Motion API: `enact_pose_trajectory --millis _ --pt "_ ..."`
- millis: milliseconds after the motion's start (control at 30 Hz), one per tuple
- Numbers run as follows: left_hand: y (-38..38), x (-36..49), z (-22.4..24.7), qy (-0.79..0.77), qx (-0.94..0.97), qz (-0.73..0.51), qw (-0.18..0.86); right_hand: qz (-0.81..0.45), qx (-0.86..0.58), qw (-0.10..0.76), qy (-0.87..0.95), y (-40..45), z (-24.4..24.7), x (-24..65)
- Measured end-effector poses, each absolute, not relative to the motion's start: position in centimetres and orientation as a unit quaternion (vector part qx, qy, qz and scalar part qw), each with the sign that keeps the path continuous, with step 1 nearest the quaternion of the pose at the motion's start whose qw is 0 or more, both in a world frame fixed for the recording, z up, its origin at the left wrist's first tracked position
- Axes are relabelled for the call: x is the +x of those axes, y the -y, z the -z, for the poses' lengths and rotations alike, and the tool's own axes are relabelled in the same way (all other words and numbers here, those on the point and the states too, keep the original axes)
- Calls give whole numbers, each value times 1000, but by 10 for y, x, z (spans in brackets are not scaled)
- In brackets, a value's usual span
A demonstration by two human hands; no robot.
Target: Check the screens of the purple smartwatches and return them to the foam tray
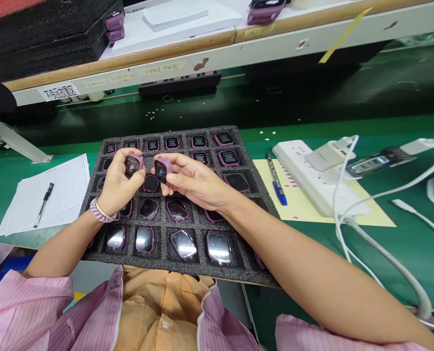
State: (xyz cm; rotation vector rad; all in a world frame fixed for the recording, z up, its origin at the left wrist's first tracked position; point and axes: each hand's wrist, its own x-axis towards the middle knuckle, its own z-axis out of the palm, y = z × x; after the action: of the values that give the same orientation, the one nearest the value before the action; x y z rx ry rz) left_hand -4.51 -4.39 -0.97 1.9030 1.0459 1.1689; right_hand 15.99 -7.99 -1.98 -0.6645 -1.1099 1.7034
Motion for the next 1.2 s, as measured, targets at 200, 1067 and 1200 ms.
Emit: enact_pose_trajectory --millis 200,1067,1200 --pt "43 -45 12 -378 725 -458 349 -708 -249 479 455 79 21 161" --pt "42 -47 12 -354 741 -453 347 -696 -249 486 466 81 19 162" --pt "42 -46 14 -351 730 -465 358 -702 -246 491 454 80 19 162"
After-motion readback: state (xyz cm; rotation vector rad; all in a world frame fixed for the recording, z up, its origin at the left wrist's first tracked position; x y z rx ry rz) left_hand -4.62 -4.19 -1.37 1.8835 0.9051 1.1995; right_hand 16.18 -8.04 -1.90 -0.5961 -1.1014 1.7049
